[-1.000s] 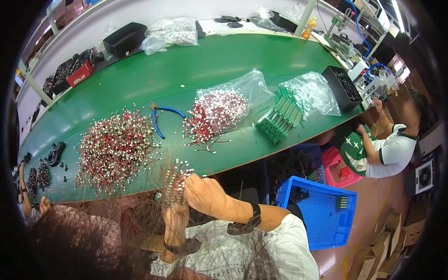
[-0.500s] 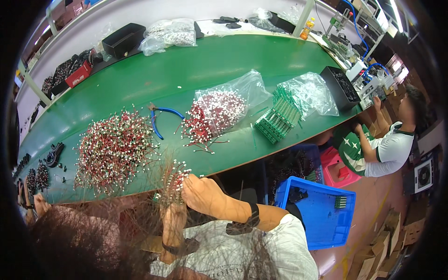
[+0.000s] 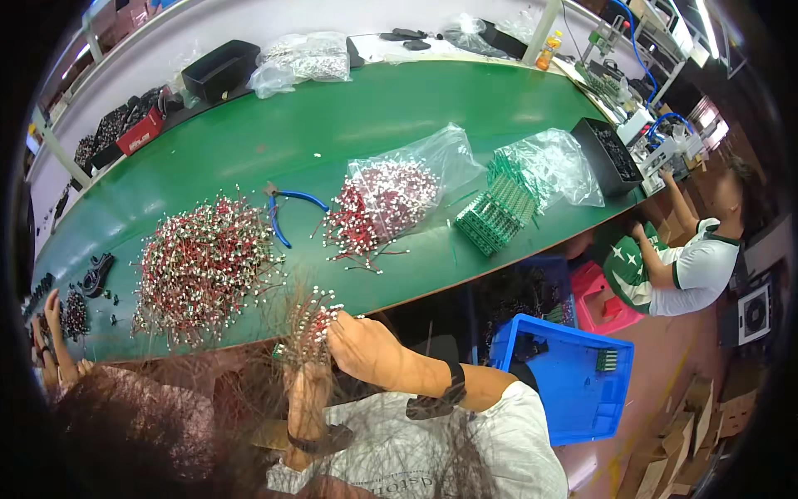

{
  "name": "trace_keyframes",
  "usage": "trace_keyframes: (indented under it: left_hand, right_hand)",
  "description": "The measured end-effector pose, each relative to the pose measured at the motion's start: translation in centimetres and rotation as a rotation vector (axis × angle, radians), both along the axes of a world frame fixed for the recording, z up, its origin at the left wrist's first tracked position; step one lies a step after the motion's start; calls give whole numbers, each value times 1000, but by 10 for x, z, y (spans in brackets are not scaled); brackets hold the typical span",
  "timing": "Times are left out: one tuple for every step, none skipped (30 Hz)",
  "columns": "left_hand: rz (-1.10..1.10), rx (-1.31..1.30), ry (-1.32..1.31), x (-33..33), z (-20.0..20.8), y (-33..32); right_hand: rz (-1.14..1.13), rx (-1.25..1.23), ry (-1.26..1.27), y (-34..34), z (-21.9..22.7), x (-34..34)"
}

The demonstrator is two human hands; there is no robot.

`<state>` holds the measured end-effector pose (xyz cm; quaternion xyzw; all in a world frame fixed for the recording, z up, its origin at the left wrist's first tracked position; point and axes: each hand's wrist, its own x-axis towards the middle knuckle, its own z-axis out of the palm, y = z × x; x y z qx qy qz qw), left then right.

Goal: Inserting small electronic components into a printed circuit board at a factory assembly line.

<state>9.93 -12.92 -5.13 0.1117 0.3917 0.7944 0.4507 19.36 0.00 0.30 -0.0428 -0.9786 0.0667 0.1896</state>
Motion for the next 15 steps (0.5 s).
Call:
trace_keyframes:
  left_hand:
    - [29, -40, -26, 1, -4, -1]
    - [28, -41, -26, 1, -9, -4]
    - [11, -100, 42, -1, -15, -7]
    - [-7, -157, 108, -4, -18, -8]
    - [-9, -156, 108, -6, -19, -9]
    - [-57, -156, 157, -9, -18, -9]
    - [-101, -158, 207, -10, -17, -9]
    - [-100, -158, 207, -8, -15, -7]
    - [-57, -94, 79, -4, -10, -4]
    - [-14, -31, -49, -1, -8, -2]
    - [-13, -31, -49, -1, -7, -2]
    - [-14, -22, -53, -1, -7, -2]
    - [-14, -13, -58, -1, -7, -2]
    - [-15, -5, -63, -1, -7, -2]
    - [-17, 4, -68, -1, -6, -1]
  right_hand:
    - [-2, 0, 0, 1, -1, 0]
    - [12, -34, 15, 2, -2, 0]
    - [26, -68, 31, 3, -2, -1]
    - [24, -67, 30, 2, -3, -1]
    - [-11, -131, 53, 1, -4, -1]
    - [-46, -194, 77, 1, -4, -2]
    - [-44, -195, 77, 0, -4, -2]
    - [-55, -197, 81, -1, -2, -3]
    - [-67, -198, 85, -2, 0, -3]
    - [-66, -199, 85, -2, 0, -3]
    - [-70, -184, 95, -4, 0, -3]
    - [-74, -169, 104, -4, 0, -3]
    - [-74, -169, 104, -5, 1, -3]
    - [-72, -160, 79, -6, 2, -3]
    - [-70, -152, 54, -7, 3, -3]
